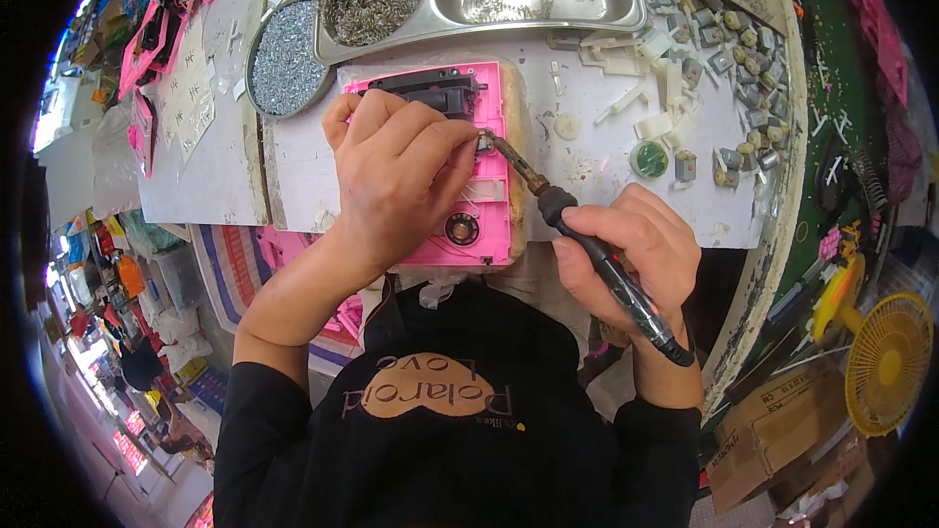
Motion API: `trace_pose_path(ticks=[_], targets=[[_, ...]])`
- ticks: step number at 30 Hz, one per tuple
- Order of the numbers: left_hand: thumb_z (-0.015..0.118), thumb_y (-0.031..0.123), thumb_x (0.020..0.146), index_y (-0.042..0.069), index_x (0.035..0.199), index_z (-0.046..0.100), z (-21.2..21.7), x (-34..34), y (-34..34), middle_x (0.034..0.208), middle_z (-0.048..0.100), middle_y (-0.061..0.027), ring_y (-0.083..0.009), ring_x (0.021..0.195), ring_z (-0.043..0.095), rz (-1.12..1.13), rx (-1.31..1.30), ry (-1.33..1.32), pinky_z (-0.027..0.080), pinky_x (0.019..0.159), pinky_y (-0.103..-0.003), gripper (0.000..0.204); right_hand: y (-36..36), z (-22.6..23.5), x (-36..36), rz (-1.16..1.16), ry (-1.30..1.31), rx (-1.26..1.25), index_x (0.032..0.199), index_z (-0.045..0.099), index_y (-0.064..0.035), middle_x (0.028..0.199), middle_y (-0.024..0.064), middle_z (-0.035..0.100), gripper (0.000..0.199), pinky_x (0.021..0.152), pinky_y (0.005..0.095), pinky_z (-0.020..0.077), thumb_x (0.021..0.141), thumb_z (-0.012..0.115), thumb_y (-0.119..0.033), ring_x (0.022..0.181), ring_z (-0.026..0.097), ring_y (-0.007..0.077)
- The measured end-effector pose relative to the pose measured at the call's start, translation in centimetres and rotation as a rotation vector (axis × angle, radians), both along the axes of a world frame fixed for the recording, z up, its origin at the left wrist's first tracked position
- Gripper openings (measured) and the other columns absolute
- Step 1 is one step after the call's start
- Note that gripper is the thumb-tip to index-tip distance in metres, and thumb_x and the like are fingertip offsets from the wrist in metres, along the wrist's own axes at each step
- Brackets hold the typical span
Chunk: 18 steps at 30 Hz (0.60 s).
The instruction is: Assemble internal components into a plastic housing, including soldering wires and applying glue.
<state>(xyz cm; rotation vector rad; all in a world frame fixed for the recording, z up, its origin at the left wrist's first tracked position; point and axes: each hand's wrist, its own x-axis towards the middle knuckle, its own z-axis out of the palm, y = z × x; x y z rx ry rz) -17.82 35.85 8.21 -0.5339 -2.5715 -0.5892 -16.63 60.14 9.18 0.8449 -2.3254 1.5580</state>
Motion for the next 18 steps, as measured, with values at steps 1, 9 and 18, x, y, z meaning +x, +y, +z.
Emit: trace_pose_path(ticks=[1,9,18], targets=[[0.081,0.012,0.073,0.014,0.086,0.072,0.02,0.00,-0.02,0.078,0.062,0.0019,-0.0203,0.080,0.056,-0.001,-0.002,-0.004,0.035,0.084,-0.039,0.016,0.04,0.01,0.00,-0.001,-0.010,-0.007,0.100,0.069,0.0015,0.064,0.0052,0.056,0.025,0.049,0.0292,0.0344,0.079,0.080,-0.007,0.052,0.048,0.0173],[0.081,0.012,0.073,0.014,0.086,0.072,0.11,0.03,0.01,0.078,0.062,0.0018,-0.0203,0.080,0.056,-0.001,-0.001,-0.002,0.035,0.084,-0.039,0.016,0.57,-0.25,0.32,-0.033,-0.042,-0.034,0.099,0.069,0.0023,0.066,0.0051,0.058,0.024,0.049,0.0286,0.0323,0.079,0.080,-0.007,0.053,0.046,0.0152],[0.081,0.012,0.073,0.015,0.086,0.072,-0.07,0.03,-0.03,0.079,0.062,0.0025,-0.0201,0.079,0.056,0.001,-0.001,-0.004,0.034,0.085,-0.039,0.016,0.65,-0.25,0.22,-0.025,-0.018,-0.057,0.101,0.069,0.0021,0.066,0.0057,0.058,0.026,0.050,0.0287,0.0329,0.078,0.079,-0.003,0.054,0.047,0.0158]])
